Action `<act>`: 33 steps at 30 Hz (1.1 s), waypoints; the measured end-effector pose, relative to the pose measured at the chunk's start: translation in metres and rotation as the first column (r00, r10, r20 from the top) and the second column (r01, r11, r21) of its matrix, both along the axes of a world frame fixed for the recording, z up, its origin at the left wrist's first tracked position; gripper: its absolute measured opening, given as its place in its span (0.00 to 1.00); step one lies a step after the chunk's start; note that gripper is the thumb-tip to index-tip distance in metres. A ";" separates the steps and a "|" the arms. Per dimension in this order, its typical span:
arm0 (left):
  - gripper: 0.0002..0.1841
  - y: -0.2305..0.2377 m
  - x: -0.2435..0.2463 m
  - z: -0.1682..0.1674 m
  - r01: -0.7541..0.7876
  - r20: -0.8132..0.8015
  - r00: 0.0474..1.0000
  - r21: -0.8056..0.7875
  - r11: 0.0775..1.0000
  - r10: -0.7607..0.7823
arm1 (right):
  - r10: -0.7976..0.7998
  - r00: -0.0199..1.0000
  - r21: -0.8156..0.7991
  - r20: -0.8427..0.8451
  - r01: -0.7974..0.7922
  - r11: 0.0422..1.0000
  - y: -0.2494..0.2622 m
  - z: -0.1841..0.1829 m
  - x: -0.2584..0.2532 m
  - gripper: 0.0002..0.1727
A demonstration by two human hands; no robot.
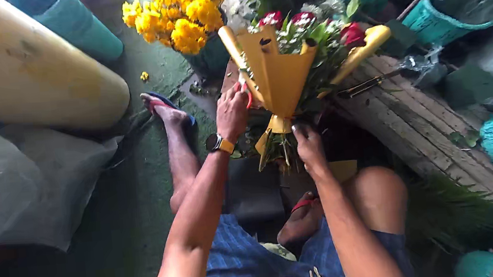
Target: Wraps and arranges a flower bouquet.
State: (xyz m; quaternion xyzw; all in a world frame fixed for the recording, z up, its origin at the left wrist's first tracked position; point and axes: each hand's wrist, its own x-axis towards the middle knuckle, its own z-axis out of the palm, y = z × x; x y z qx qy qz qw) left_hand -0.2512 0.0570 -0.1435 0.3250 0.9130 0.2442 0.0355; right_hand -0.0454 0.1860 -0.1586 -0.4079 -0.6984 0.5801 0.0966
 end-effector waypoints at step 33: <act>0.61 -0.145 0.313 0.118 0.153 0.340 0.861 0.536 0.830 -0.379 | -0.015 0.942 -0.433 -0.334 -0.139 0.890 -0.165 0.185 0.178 0.22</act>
